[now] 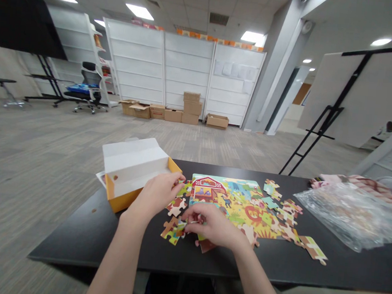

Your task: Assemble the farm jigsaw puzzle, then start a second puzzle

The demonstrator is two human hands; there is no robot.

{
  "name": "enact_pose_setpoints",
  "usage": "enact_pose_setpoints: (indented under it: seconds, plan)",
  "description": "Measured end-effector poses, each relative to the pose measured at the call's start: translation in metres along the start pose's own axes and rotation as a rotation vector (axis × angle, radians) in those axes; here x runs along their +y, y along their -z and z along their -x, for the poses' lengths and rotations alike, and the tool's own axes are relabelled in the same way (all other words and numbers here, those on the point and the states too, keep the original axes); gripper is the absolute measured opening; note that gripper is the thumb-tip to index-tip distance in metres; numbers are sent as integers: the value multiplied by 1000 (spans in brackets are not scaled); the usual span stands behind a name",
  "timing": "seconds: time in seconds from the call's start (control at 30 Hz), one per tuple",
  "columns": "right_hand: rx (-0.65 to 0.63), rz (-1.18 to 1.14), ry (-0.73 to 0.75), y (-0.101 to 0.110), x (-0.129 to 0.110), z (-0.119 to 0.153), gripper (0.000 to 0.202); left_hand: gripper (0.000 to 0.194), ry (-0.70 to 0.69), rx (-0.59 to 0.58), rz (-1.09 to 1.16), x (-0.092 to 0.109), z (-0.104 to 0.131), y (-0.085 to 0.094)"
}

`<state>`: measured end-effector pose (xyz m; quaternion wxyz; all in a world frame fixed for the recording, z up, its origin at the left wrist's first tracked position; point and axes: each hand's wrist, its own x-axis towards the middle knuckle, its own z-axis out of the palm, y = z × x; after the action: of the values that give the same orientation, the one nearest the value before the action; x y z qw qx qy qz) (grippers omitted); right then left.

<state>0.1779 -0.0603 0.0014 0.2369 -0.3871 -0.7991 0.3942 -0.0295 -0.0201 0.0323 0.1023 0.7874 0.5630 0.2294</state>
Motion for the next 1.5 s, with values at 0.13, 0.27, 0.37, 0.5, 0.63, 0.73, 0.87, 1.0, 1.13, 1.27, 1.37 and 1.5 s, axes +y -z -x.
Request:
enact_pose_setpoints:
  seconds: [0.13, 0.27, 0.37, 0.5, 0.63, 0.73, 0.87, 1.0, 1.13, 1.27, 1.37, 1.5]
  plan:
    - [65, -238, -20, 10, 6, 4, 19, 28, -9, -72, 47, -5, 0, -3]
    - [160, -401, -49, 25, 21, 11, 33, 28, -11, -202, 164, -6, 3, -6]
    - [213, -430, -105, 37, 29, 18, 41, 24, -2, -300, 153, -8, 4, -10]
    - [176, -479, -168, 48, 30, 29, 52, 20, -21, -262, 77, -7, 2, -12]
    - [184, -510, -166, 52, 26, 31, 44, 29, -78, -206, 174, 15, 0, -9]
    - [230, -518, -120, 52, 27, 28, 38, 32, -143, -223, 337, 39, -1, -11]
    - [318, -496, -51, 51, 33, 23, 33, 29, -179, -194, 542, 57, -6, -19]
    - [417, -285, -29, 58, 44, 26, 27, 30, -130, -142, 583, 53, -12, -24]
    - [528, 223, -39, 67, 62, 31, 15, 30, -78, -73, 550, 43, -16, -27]
    - [332, 517, -100, 69, 74, 35, 19, 24, -98, -54, 448, 42, -16, -27]
    - [218, 555, -145, 70, 77, 38, 21, 24, -116, -48, 365, 43, -15, -25]
    - [209, 557, -206, 76, 79, 46, 25, 26, -103, -58, 388, 43, -15, -27]
